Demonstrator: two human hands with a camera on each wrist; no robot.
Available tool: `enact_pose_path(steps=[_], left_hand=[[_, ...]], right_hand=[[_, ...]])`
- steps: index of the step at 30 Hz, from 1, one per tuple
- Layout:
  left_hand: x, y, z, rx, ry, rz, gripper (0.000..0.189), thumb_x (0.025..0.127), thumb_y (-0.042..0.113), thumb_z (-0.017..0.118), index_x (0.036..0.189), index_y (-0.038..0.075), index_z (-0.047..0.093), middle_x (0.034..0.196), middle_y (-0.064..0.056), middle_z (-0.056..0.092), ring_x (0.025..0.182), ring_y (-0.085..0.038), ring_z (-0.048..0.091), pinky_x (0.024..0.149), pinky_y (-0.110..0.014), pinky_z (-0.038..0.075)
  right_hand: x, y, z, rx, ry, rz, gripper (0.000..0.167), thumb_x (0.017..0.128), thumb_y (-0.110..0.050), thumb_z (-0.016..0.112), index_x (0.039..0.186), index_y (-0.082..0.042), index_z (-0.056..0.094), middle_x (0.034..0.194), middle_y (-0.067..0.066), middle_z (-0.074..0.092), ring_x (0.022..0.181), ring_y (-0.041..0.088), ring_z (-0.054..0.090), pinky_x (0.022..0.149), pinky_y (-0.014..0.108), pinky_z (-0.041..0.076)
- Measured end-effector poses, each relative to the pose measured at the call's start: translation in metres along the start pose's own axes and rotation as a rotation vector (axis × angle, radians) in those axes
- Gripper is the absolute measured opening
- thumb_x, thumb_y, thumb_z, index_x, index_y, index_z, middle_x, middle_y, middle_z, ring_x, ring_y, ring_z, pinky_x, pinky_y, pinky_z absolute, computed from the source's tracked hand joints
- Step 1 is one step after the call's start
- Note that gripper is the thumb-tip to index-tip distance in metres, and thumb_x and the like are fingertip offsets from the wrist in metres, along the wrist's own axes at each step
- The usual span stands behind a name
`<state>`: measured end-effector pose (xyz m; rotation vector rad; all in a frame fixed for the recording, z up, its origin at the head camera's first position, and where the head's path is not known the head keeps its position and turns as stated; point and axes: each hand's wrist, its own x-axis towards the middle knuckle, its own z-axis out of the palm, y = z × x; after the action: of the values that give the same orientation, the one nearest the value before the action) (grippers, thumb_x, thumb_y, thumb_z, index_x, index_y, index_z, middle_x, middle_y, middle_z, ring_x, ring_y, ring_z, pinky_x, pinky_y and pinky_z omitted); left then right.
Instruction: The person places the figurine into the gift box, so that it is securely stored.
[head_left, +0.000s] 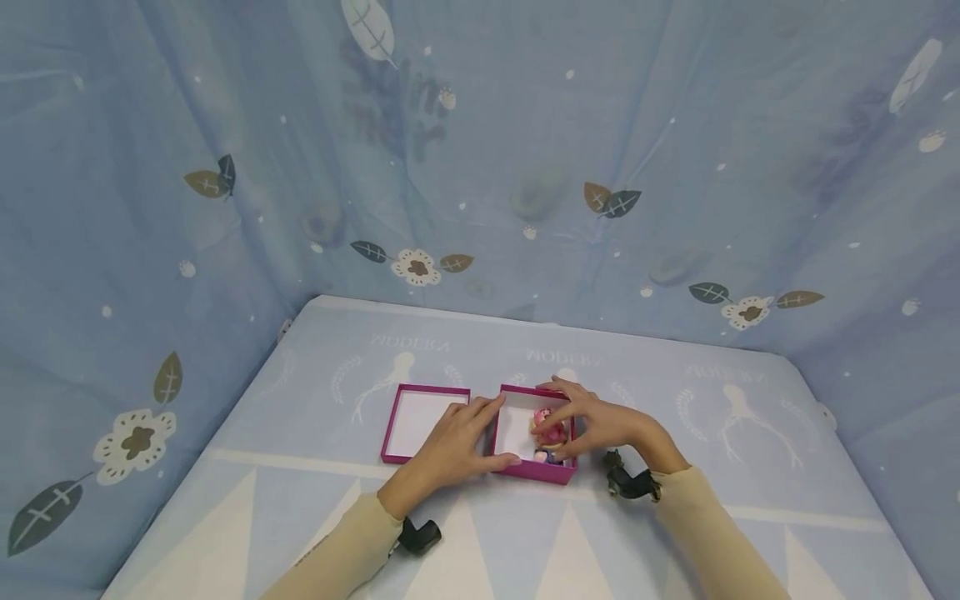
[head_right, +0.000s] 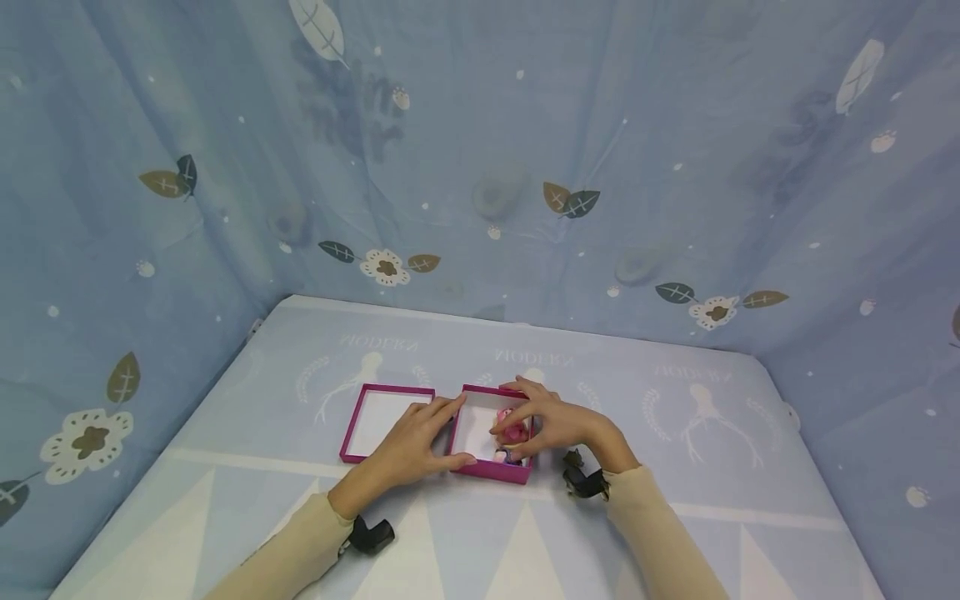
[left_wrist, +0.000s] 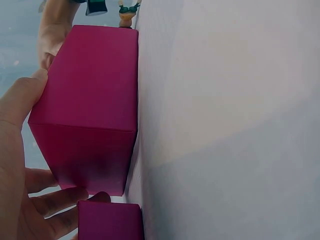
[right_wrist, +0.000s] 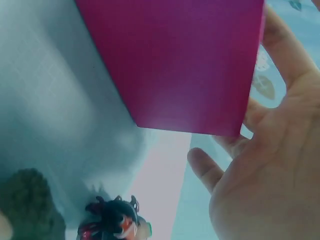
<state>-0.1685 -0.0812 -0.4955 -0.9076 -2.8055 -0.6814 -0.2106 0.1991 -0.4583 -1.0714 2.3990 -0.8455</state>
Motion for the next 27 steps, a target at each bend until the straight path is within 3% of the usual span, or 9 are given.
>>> enact_pose_path(steps=[6,13,19,24,27], left_hand=[[-0.001,-0.001,0.000,-0.001,0.005,-0.007,0.094,0.080,0.067,0.065,0.150,0.011,0.040,0.134,-0.008,0.057,0.117,-0.022,0.058,0.099,-0.041,0.041],[-0.001,-0.001,0.001,-0.026,-0.011,-0.018,0.093,0.080,0.066,0.065,0.151,0.011,0.039,0.135,-0.008,0.056,0.119,-0.022,0.057,0.100,-0.041,0.040],[-0.001,0.000,0.001,-0.023,-0.014,-0.012,0.093,0.080,0.066,0.065,0.151,0.011,0.038,0.135,-0.008,0.056,0.120,-0.022,0.056,0.101,-0.041,0.040],[-0.001,0.001,0.000,-0.006,-0.008,-0.004,0.094,0.080,0.066,0.065,0.151,0.011,0.038,0.135,-0.008,0.056,0.119,-0.022,0.056,0.099,-0.040,0.040],[-0.001,0.001,0.000,-0.013,-0.013,-0.010,0.094,0.080,0.067,0.065,0.152,0.012,0.037,0.136,-0.007,0.056,0.120,-0.021,0.056,0.099,-0.040,0.039]], right_hand=[[-0.011,-0.004,-0.005,0.043,0.045,-0.049,0.046,0.078,-0.027,0.081,0.123,-0.022,0.070,0.155,0.019,0.029,0.145,0.048,0.007,0.102,0.079,0.017],[-0.038,-0.003,-0.018,0.018,0.159,-0.095,0.047,0.079,-0.028,0.082,0.123,-0.019,0.069,0.154,0.016,0.029,0.145,0.050,0.006,0.101,0.081,0.014],[-0.074,0.006,-0.020,0.026,0.277,-0.041,0.047,0.081,-0.019,0.080,0.126,-0.025,0.067,0.154,0.021,0.028,0.144,0.047,0.009,0.098,0.080,0.019],[-0.094,0.017,-0.014,0.052,0.383,0.022,0.047,0.083,-0.012,0.078,0.128,-0.013,0.065,0.151,0.018,0.034,0.139,0.043,0.024,0.093,0.079,0.029],[-0.098,0.024,-0.008,0.044,0.431,0.058,0.050,0.084,-0.014,0.077,0.131,-0.011,0.062,0.149,0.015,0.040,0.135,0.034,0.033,0.094,0.073,0.036]])
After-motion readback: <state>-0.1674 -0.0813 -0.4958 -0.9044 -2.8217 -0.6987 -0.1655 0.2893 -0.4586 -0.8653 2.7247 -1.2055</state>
